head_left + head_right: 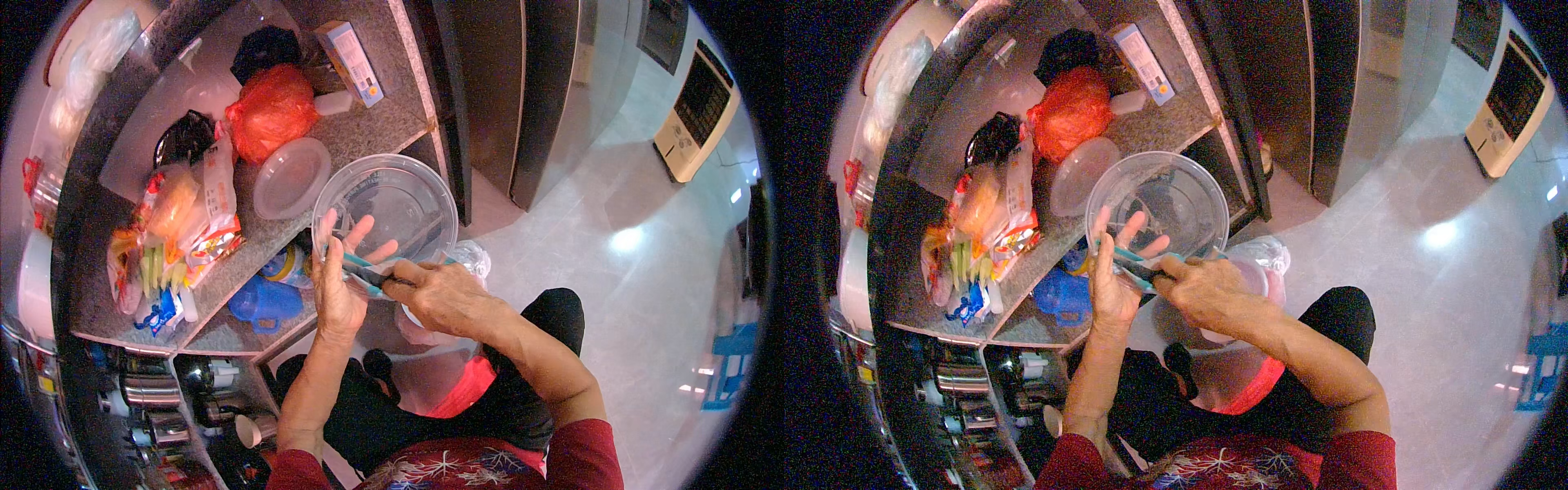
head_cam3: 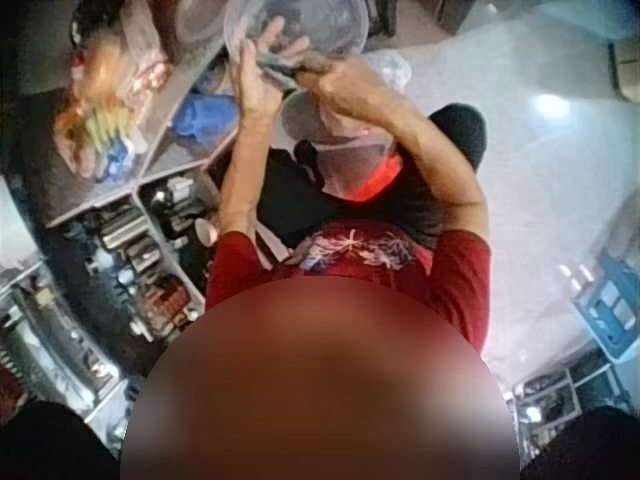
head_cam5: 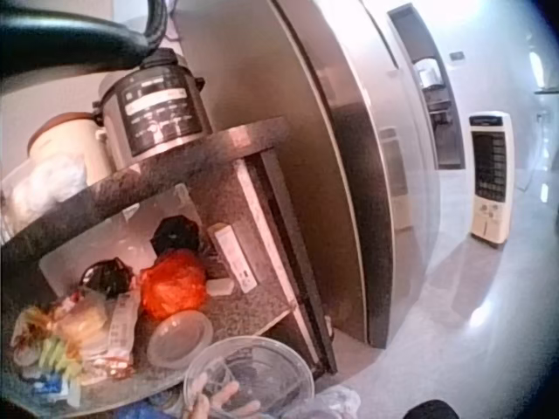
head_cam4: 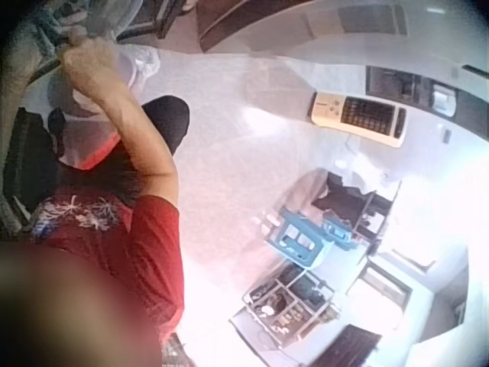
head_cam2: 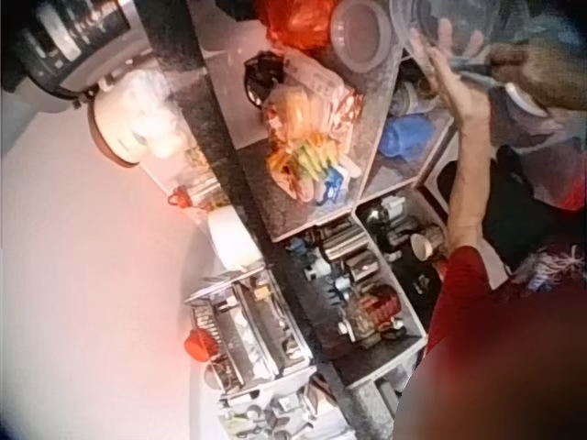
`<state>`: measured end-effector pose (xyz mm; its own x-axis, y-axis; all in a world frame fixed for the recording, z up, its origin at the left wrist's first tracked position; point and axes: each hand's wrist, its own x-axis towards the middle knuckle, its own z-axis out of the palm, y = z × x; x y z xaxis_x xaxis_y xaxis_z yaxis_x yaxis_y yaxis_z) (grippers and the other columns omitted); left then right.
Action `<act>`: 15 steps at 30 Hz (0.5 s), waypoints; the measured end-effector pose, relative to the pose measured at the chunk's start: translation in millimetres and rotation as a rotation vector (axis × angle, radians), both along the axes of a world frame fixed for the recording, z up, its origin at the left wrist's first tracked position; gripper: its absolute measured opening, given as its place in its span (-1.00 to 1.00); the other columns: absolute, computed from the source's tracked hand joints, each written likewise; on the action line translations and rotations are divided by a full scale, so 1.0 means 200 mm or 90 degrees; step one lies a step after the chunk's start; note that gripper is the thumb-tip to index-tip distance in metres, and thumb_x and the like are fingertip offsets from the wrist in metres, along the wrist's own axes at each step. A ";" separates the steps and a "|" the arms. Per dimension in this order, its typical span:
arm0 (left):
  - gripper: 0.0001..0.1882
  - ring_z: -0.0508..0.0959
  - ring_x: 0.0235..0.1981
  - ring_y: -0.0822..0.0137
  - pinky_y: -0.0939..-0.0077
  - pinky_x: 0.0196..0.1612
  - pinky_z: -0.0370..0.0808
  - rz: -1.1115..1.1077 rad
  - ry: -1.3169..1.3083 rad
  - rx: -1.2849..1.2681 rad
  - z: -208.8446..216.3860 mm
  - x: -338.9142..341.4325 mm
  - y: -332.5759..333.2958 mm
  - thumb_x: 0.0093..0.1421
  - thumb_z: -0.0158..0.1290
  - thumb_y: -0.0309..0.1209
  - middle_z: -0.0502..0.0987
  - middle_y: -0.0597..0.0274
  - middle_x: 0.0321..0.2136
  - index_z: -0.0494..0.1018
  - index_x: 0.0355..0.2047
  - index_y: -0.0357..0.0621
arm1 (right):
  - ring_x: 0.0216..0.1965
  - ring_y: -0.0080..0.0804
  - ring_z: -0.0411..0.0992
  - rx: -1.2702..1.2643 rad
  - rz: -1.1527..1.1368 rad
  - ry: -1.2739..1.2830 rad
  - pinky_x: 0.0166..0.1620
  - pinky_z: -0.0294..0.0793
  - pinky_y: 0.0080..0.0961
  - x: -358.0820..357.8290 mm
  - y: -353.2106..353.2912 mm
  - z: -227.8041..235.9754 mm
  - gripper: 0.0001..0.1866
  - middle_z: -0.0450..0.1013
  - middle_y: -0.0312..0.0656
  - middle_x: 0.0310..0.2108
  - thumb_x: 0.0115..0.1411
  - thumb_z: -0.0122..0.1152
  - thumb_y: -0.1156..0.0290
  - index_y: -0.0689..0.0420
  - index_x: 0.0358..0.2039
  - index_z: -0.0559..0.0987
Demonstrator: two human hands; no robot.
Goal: The person sits on the floor and wipes the inside and outside of several clear plastic lids with a cloth. They pick up each lid from a nearby counter, wipe it thoroughly, and place it back down, repeating this process for multiple lids.
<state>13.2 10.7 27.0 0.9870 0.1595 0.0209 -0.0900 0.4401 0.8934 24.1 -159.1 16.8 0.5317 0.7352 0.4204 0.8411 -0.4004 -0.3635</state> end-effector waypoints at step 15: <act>-0.30 0.56 -0.14 -0.06 0.11 -0.36 0.66 -0.049 0.065 0.064 -0.01 -0.01 -0.09 0.33 -0.28 0.12 0.37 -0.10 0.07 -0.15 0.34 0.11 | -0.38 -0.32 0.48 0.029 -0.369 -0.127 -0.53 0.54 -0.46 0.09 -0.02 -0.07 -0.70 0.29 -0.16 -0.28 0.04 0.12 0.40 0.23 -0.20 0.44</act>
